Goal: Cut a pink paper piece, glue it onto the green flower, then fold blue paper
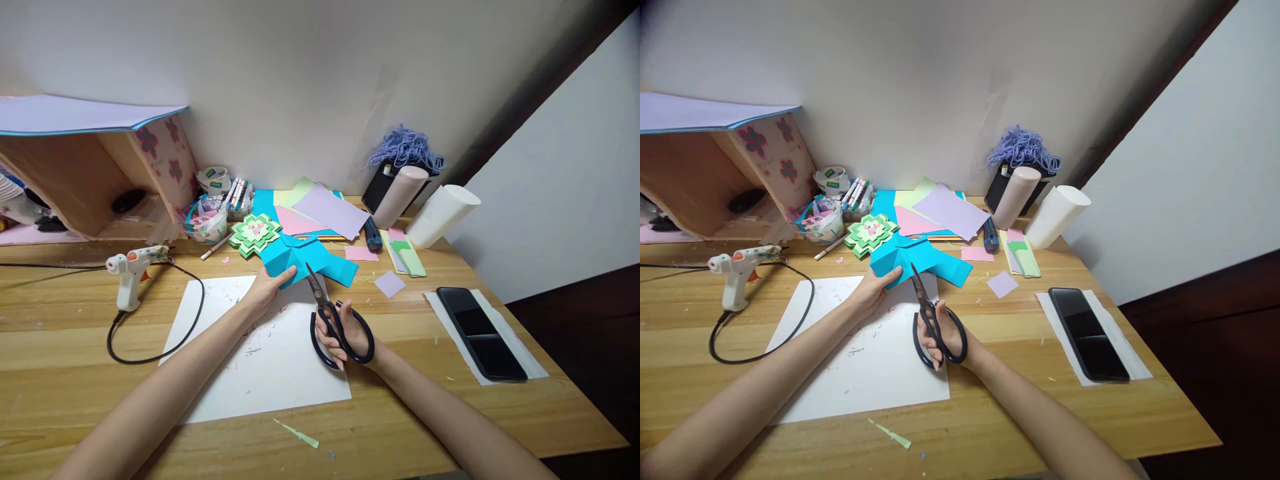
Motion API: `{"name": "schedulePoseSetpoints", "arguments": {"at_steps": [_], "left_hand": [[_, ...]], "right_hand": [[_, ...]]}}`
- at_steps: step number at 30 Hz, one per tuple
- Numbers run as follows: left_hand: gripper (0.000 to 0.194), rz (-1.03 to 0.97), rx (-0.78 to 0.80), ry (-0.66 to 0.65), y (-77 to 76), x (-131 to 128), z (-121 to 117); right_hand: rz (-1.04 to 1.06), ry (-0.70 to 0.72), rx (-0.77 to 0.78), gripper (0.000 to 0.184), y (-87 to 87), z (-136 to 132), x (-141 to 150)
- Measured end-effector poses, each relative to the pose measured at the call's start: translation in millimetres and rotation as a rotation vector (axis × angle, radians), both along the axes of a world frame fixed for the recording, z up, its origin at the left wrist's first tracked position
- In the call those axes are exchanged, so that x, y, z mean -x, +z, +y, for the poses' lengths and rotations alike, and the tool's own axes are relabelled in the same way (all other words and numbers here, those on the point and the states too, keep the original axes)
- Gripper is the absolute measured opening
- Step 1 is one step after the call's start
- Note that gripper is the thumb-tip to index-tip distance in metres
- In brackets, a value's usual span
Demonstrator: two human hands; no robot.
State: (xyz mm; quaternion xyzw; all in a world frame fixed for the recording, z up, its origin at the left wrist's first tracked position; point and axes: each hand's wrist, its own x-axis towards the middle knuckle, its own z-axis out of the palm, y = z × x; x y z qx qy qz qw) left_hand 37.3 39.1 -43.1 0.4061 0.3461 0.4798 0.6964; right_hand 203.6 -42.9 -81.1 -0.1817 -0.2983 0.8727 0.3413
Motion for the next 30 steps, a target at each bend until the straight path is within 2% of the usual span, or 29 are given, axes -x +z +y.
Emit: {"name": "schedulePoseSetpoints", "arguments": {"at_steps": [7, 18, 30], "left_hand": [[0.045, -0.005, 0.013, 0.008, -0.1, -1, -1], [0.039, 0.027, -0.001, -0.034, -3.4, 0, -2], [0.043, 0.008, 0.015, -0.047, -0.8, -1, -3]], "right_hand": [[0.06, 0.074, 0.001, 0.066, -7.5, 3, 0], [-0.027, -0.014, 0.021, 0.073, 6.3, -2, 5], [0.038, 0.044, 0.023, 0.065, 1.2, 3, 3]]}}
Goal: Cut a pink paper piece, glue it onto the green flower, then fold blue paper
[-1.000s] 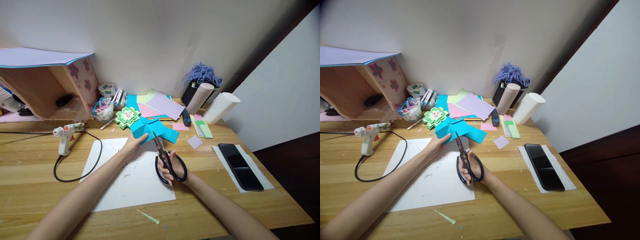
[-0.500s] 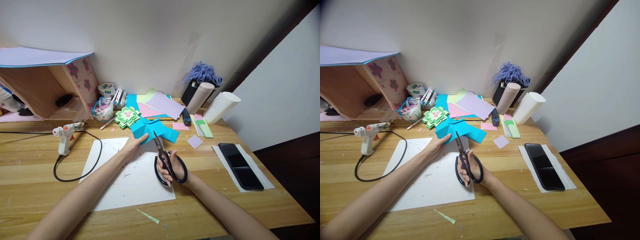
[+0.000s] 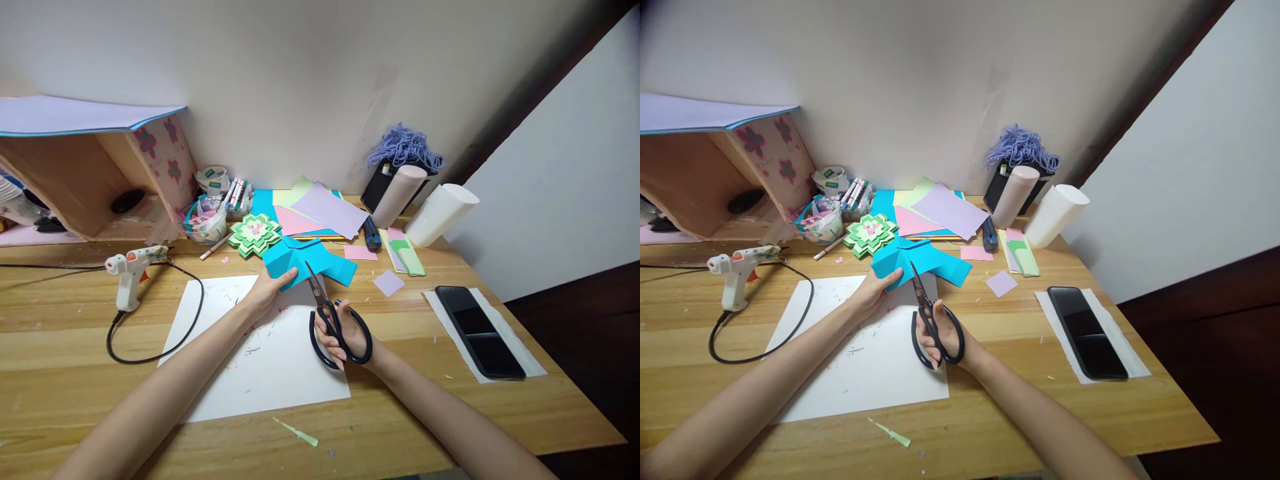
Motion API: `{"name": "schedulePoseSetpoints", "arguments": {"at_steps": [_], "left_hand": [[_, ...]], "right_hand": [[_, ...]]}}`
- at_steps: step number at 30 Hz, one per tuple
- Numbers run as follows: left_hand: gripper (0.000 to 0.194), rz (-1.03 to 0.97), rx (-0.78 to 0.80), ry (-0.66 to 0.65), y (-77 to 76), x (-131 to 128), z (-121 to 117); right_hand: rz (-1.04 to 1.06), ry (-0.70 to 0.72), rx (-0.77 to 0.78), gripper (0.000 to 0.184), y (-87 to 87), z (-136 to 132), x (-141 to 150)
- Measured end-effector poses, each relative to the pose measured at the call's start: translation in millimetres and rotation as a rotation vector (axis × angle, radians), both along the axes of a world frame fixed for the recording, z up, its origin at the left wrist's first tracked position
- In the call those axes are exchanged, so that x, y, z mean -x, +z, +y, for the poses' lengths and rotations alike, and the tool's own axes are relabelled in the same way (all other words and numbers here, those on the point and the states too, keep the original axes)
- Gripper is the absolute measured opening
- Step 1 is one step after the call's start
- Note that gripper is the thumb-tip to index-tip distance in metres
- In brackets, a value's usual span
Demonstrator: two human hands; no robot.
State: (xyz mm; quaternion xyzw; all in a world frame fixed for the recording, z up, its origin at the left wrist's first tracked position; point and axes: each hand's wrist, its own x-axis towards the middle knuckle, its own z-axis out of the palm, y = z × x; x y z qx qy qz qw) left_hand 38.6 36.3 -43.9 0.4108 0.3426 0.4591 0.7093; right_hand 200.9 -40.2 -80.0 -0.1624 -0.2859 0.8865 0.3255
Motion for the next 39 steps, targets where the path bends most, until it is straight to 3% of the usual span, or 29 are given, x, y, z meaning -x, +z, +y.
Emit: {"name": "schedulePoseSetpoints", "arguments": {"at_steps": [13, 19, 29, 36, 39], "left_hand": [[0.038, 0.056, -0.038, -0.047, -2.5, 0, 0], [0.038, 0.046, -0.039, -0.036, -2.2, 0, 0], [0.035, 0.045, -0.041, -0.102, 1.8, -1, -3], [0.037, 0.064, -0.016, -0.085, -0.2, 0, -1], [0.039, 0.053, -0.006, -0.089, 0.3, 0, -1]], "right_hand": [[-0.064, -0.091, -0.031, 0.066, 3.4, -1, 0], [0.032, 0.025, -0.041, 0.063, -3.5, 4, -2], [-0.051, -0.092, -0.033, 0.066, 11.9, 0, 2], [0.007, 0.015, -0.047, 0.062, 5.2, 8, 1], [0.001, -0.046, -0.041, 0.063, 6.9, 6, 1]]}}
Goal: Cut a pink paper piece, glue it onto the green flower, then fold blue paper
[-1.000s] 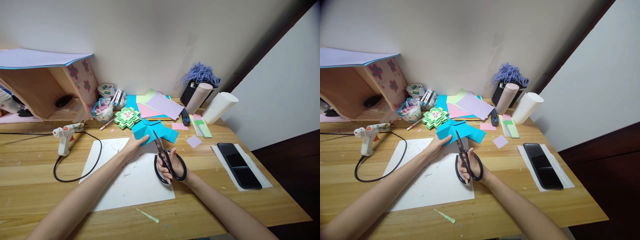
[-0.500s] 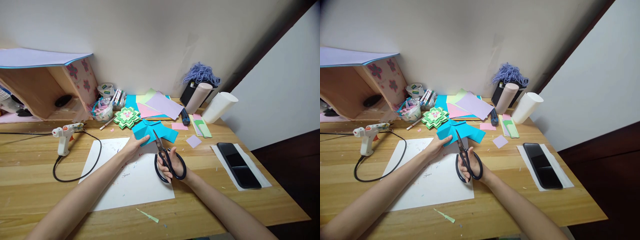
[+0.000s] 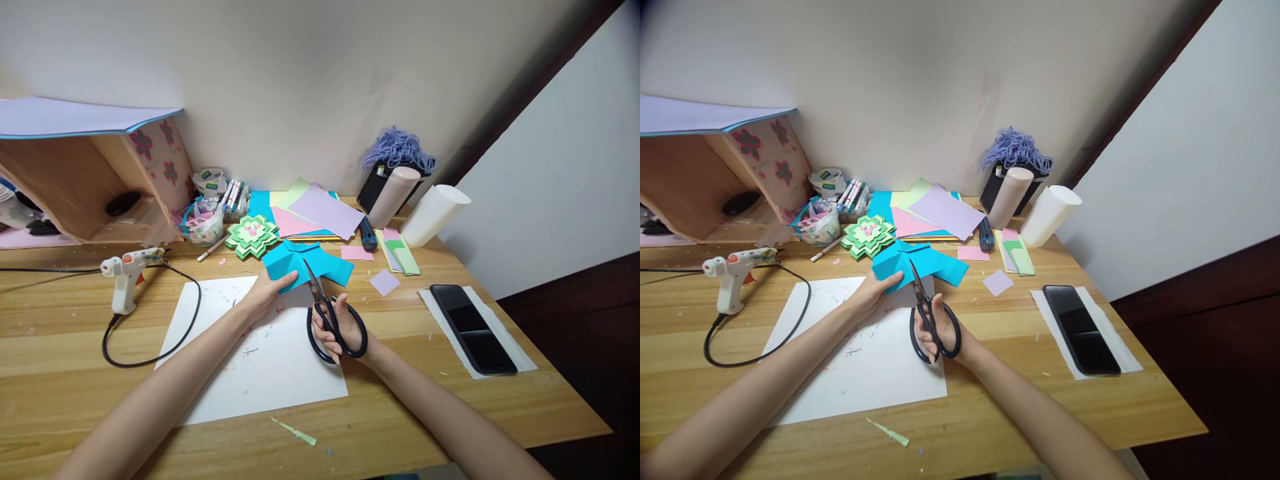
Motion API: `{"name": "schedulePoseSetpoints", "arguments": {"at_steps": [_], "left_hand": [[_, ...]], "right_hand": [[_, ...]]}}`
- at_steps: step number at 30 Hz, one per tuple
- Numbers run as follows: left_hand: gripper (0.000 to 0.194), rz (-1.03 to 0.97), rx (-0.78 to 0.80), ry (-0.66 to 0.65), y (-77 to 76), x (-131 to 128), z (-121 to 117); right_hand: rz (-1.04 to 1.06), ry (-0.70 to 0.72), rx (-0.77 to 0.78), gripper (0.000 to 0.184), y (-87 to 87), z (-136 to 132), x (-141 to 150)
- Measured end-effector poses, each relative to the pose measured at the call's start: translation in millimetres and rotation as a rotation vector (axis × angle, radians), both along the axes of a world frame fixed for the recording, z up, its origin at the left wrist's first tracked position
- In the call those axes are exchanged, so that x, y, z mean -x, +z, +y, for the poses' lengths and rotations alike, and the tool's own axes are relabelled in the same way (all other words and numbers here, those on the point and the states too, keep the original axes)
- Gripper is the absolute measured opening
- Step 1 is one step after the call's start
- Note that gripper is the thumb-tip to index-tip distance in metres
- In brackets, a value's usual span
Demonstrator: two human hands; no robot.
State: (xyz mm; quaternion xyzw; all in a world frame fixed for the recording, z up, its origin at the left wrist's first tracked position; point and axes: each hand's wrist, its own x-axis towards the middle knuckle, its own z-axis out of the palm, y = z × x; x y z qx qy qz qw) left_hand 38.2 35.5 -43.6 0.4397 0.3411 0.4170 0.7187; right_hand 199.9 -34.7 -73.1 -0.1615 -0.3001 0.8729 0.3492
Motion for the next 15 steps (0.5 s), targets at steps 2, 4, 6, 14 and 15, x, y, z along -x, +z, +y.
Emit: {"name": "schedulePoseSetpoints", "arguments": {"at_steps": [2, 4, 6, 14, 15], "left_hand": [[0.039, -0.005, -0.002, -0.008, 0.4, 0, 0], [0.04, -0.006, -0.004, -0.012, 0.7, 0, -1], [0.041, -0.005, 0.0, -0.006, 0.8, 0, -1], [0.042, -0.008, 0.009, -0.006, 0.9, 0, -1], [0.041, -0.012, 0.01, -0.009, 1.0, 0, -1]], "right_hand": [[-0.018, -0.053, -0.001, 0.065, 3.1, -3, 1], [-0.032, -0.068, -0.01, 0.065, 5.7, -4, 2], [-0.021, -0.047, -0.017, 0.064, 6.1, -3, 2], [0.057, 0.065, -0.034, 0.061, -5.6, 4, -3], [0.051, 0.05, -0.035, 0.061, -4.8, 3, -3]]}}
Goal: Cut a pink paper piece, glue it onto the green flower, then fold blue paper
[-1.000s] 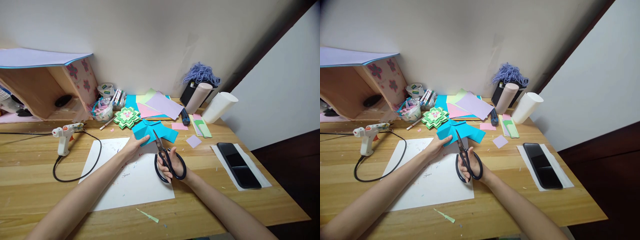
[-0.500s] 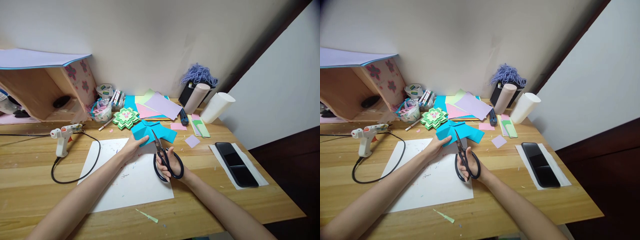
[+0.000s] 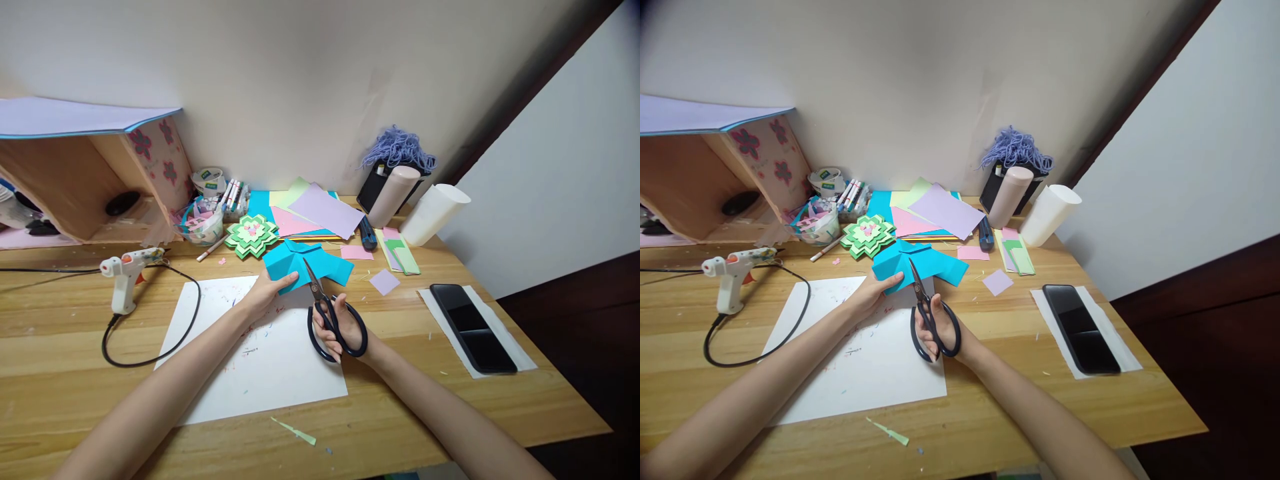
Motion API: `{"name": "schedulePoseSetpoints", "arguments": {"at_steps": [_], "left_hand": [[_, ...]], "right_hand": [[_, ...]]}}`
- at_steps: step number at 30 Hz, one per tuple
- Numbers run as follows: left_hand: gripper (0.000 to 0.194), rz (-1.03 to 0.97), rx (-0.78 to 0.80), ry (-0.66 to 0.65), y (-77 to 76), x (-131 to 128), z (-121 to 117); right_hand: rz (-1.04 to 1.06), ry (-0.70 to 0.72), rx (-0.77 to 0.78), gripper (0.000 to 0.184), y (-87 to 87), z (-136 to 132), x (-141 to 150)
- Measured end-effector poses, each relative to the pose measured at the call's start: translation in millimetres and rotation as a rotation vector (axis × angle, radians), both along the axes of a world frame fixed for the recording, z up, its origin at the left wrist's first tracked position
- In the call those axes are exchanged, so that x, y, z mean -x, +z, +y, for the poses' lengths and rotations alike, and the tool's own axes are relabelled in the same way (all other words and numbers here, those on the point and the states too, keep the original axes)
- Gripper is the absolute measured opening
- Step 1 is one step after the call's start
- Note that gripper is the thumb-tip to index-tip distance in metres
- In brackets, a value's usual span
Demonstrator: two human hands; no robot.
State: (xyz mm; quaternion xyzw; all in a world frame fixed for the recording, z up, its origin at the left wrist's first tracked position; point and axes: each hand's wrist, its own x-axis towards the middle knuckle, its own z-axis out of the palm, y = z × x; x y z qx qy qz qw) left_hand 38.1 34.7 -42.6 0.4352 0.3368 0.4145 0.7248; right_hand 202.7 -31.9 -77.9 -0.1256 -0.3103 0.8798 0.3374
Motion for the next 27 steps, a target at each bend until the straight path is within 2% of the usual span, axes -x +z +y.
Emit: {"name": "schedulePoseSetpoints", "arguments": {"at_steps": [6, 15, 17, 27], "left_hand": [[0.043, -0.017, -0.011, -0.015, 2.8, 0, -1], [0.045, -0.012, -0.013, -0.017, 1.7, 0, -1], [0.046, -0.016, -0.011, -0.019, 1.8, 0, -1], [0.048, -0.036, 0.018, -0.022, 6.5, 1, -2]], "right_hand": [[-0.09, -0.11, 0.003, 0.063, 11.5, -7, 3], [0.012, 0.033, -0.004, 0.059, -4.9, 1, -2], [0.003, 0.024, -0.002, 0.06, -4.5, 1, -2], [-0.211, -0.121, 0.034, 0.067, 18.1, -8, 2]]}}
